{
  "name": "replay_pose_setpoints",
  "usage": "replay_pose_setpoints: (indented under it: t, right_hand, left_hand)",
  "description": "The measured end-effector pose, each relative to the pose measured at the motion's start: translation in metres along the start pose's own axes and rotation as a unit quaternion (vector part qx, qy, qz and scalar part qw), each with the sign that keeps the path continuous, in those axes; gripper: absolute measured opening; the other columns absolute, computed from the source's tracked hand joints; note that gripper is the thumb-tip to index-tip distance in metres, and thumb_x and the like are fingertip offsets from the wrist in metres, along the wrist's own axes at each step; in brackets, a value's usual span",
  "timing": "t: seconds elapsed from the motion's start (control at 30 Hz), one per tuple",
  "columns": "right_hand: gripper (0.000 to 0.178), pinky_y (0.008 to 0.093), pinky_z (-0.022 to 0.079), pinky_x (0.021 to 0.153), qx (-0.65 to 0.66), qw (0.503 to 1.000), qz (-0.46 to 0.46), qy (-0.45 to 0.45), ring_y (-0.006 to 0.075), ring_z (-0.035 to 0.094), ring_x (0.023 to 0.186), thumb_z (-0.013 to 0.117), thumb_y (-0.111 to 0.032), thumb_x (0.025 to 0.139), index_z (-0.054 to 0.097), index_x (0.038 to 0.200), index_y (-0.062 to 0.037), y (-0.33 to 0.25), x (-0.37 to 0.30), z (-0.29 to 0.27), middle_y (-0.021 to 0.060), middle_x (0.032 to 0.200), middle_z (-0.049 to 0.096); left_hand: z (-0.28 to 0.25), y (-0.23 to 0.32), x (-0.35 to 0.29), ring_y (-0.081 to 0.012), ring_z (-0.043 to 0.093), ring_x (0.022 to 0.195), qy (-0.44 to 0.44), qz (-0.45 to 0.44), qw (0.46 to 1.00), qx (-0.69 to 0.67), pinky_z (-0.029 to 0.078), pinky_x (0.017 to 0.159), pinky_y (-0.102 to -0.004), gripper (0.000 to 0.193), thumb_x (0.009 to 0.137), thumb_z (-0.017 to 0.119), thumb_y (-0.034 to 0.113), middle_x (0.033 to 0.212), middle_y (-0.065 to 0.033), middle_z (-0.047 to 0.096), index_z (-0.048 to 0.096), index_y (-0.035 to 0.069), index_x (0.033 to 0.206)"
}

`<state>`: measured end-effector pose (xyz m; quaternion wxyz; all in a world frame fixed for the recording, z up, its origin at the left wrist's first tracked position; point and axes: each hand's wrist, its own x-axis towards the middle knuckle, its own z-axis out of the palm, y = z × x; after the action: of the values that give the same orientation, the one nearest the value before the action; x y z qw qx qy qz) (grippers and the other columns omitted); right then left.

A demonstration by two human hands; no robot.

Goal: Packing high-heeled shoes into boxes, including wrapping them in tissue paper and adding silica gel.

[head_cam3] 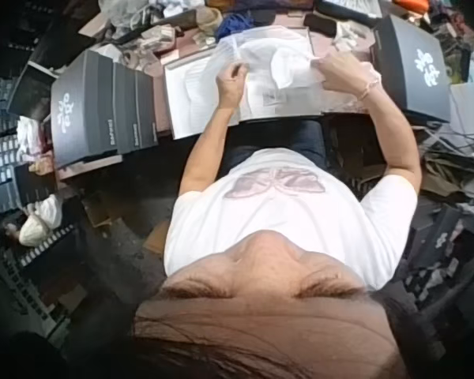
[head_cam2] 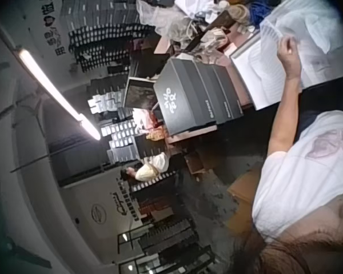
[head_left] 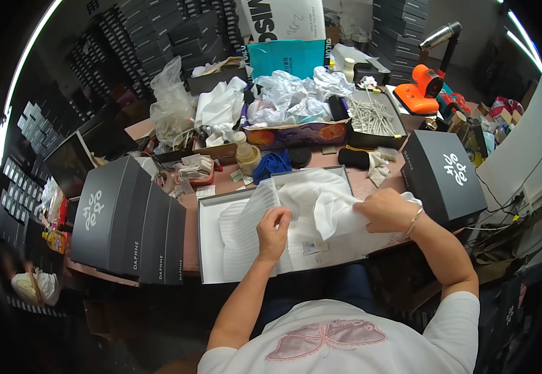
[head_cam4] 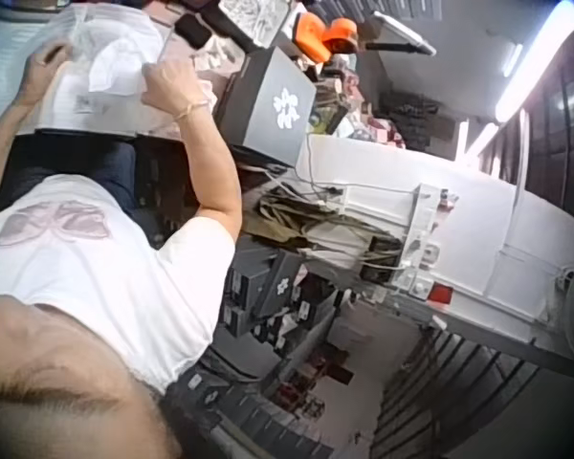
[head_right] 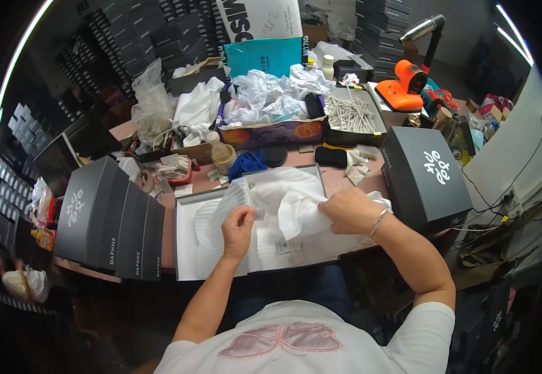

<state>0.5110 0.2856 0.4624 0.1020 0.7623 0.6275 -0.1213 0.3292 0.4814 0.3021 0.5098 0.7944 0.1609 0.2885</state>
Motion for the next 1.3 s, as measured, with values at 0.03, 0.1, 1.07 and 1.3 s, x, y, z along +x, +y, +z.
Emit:
replay_pose_setpoints:
  t: [0.03,0.1,1.07,1.3]
  right_hand:
    - [0.033,0.0437,0.052,0.069,0.049,0.998,0.017,0.031,0.0343,0.066,0.078,0.067,-0.019,0.07,0.065,0.099,-0.0039,0.01,-0.015,-0.004,0.0173,0.08,0.066]
    - [0.044,0.0438,0.051,0.073,0.134,0.984,0.031,0.109,0.036,0.066,0.082,0.069,-0.02,0.07,0.063,0.11,-0.0047,0.022,-0.029,-0.004,0.0192,0.086,0.067]
    - [0.028,0.022,0.046,0.08,0.63,0.67,-0.05,0.391,0.0062,0.055,0.092,0.046,-0.014,0.1,0.06,0.119,0.001,-0.068,0.06,0.025,0.0026,0.104,0.063]
    - [0.036,0.0236,0.047,0.074,0.784,0.585,-0.16,0.135,0.0063,0.055,0.084,0.05,-0.033,0.099,0.063,0.106,-0.0002,-0.052,0.048,-0.02,0.0002,0.089,0.061]
  left_hand:
    - [0.002,-0.004,-0.005,-0.0326,0.064,0.098,-0.036,0.02,0.998,0.051,0.05,0.085,-0.0355,0.028,0.085,0.068,0.012,0.11,-0.0181,0.064,0.063,0.0,0.11]
    - [0.013,0.002,-0.022,-0.0301,0.049,0.126,-0.096,0.061,0.981,0.155,0.041,0.101,-0.0357,0.056,0.088,0.067,0.016,0.138,-0.0213,0.047,0.043,-0.003,0.135]
    - [0.011,0.028,-0.033,-0.0252,0.048,0.126,0.016,-0.173,0.811,-0.559,0.039,0.105,-0.0436,0.06,0.096,0.052,0.042,0.137,-0.0126,0.048,0.038,0.006,0.141]
    - [-0.027,-0.009,-0.007,-0.0232,0.032,0.138,-0.138,-0.069,0.92,-0.361,0.032,0.109,-0.0493,0.086,0.09,0.051,0.059,0.148,-0.0093,0.034,0.014,0.013,0.151]
